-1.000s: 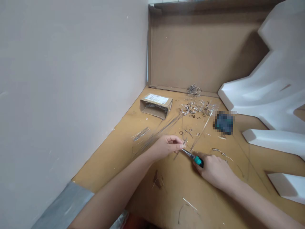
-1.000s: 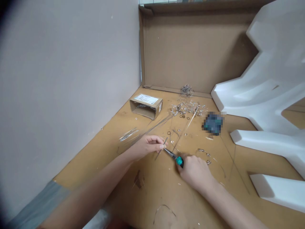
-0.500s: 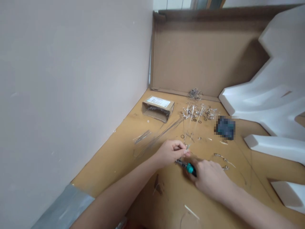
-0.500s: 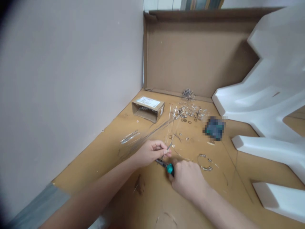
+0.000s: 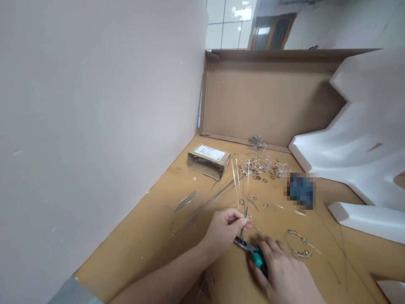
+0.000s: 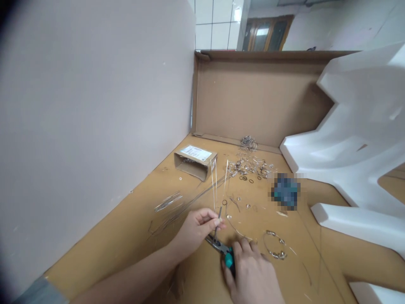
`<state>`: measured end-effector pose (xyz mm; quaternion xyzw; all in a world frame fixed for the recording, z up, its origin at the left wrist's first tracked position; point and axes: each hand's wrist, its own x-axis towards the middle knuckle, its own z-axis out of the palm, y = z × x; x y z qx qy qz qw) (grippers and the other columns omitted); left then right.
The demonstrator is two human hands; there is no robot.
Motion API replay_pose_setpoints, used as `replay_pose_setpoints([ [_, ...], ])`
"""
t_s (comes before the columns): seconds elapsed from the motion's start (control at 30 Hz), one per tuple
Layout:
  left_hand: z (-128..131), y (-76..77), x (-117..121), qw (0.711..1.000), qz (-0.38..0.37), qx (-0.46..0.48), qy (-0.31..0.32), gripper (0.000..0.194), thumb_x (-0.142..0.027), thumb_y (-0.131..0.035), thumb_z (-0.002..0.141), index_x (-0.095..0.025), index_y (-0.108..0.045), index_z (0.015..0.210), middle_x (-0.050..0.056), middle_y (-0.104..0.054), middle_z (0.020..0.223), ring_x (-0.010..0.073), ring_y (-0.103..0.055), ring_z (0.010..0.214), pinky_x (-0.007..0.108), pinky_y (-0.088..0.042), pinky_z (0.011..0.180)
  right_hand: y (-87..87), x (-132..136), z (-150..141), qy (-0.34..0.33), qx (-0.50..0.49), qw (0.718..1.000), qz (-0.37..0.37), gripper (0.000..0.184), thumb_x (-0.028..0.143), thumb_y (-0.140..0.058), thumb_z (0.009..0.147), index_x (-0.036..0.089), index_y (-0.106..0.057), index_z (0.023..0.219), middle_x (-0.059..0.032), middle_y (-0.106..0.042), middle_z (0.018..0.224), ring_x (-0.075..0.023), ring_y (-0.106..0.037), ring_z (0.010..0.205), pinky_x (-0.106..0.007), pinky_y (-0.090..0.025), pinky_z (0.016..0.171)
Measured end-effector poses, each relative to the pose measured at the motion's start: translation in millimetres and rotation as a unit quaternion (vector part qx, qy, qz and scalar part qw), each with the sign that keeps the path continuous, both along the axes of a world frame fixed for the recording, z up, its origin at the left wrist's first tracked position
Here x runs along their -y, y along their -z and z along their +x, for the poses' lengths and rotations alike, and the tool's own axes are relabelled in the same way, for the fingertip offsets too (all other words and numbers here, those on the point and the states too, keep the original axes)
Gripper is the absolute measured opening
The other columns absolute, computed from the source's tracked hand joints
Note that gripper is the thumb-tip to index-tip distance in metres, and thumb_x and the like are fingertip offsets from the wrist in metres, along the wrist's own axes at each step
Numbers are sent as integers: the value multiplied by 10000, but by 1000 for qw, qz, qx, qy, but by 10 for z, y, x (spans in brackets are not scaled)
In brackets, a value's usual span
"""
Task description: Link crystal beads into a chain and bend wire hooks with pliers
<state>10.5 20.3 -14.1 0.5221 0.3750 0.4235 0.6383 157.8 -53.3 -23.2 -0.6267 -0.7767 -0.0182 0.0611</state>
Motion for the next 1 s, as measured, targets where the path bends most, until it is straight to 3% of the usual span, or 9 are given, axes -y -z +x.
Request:
replay_pose_setpoints([
  [0.13,-25,-49,9,999,30,35,4,222,-360,-643,683,-142,-599,690,52,-688,764,176,-646,758,275,-475,733,60,21,-12,-2,26,998,49,214,296,-489,725,210,-616,874,-101,-647,847,-272,-612,738,-358,-465,578],
  [0.33,-89,-131,-31,992,-72,106,21,276,-372,-702,618,-128,-581,655,69,-695,773,187,-656,723,307,-494,705,107,-47,186,28,28,995,87,329,443,-498,751,187,-633,908,-124,-642,876,-312,-579,794,-422,-444,645],
  [0.43,-87,-92,-34,988,-75,132,41,259,-356,-702,628,-125,-591,665,71,-695,783,182,-655,726,319,-492,728,29,-111,266,24,-42,997,59,367,446,-515,755,181,-629,983,-130,-633,970,-325,-546,897,-468,-414,765],
  [0.5,-85,-73,-28,985,-69,147,59,236,-339,-692,648,-125,-598,682,70,-695,799,178,-654,738,323,-489,744,-83,-151,241,11,-158,987,9,328,415,-505,776,201,-633,990,-107,-631,1004,-294,-539,942,-442,-399,826],
  [0.6,-96,-89,-7,983,-58,151,85,207,-316,-677,674,-122,-611,702,68,-689,801,160,-645,739,303,-483,751,-257,-187,101,13,-376,919,-118,272,407,-463,815,236,-666,876,-49,-658,928,-218,-578,884,-338,-433,799],
  [0.7,-108,-124,26,980,-65,151,114,215,-326,-659,691,-118,-616,726,60,-676,757,132,-626,622,252,-488,603,-318,-183,-57,30,-498,834,-236,286,454,-519,774,221,-678,722,-15,-662,718,-174,-580,676,-264,-447,610],
  [0.83,-90,-89,54,972,-75,160,155,231,-329,-647,698,-106,-603,740,43,-645,693,81,-539,414,195,-407,393,-242,-144,-158,21,-590,768,-247,280,436,-555,765,202,-706,729,-27,-666,728,-141,-538,652,-234,-409,579],
  [1.0,-48,5,58,958,-85,192,194,238,-338,-624,715,-108,-575,756,70,-651,735,122,-570,442,236,-444,386,-180,-100,-160,31,-640,721,-265,226,381,-607,748,192,-721,702,-33,-675,691,-122,-528,618,-239,-411,616],
])
